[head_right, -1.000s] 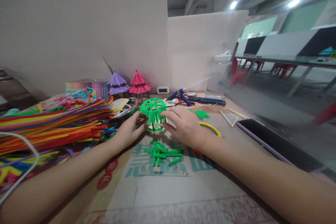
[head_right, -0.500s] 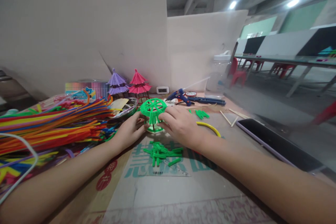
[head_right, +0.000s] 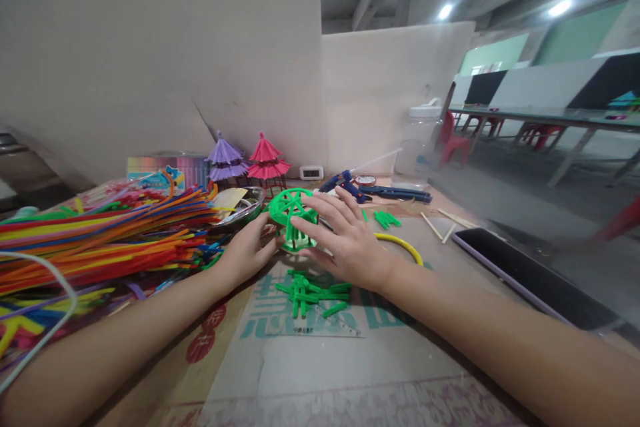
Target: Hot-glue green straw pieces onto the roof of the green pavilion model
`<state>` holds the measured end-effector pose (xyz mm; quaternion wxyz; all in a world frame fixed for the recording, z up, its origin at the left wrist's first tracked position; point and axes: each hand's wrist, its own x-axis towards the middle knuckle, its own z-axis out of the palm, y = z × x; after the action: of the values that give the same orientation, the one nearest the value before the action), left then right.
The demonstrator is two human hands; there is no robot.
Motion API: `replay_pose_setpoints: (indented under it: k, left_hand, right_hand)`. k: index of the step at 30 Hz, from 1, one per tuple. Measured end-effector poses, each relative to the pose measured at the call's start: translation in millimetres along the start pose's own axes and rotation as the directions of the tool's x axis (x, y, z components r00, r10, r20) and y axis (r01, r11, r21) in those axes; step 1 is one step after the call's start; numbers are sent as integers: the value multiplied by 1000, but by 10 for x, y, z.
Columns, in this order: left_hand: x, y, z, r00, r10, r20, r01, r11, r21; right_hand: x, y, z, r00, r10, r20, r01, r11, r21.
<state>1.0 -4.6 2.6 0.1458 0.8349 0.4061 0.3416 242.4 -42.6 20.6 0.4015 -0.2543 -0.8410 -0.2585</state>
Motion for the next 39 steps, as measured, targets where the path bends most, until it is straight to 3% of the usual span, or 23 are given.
replay_pose_setpoints:
  k: [10, 23, 39]
  left_hand:
    - [-15, -4, -15, 1000, 26, -12, -26, 1000, -15]
    - [-1, -10, -3, 1000, -21, -9, 21, 1000, 23]
    - [-10, -23, -12, 1000, -29, -2, 29, 1000, 9]
  right_hand:
    - [-34, 1, 6, 997, 36, 68, -35, 999, -13]
    - [-31, -28, 31, 996, 93, 4, -94, 995, 21]
    - [-68, 11, 68, 994, 101, 47, -101, 995, 5]
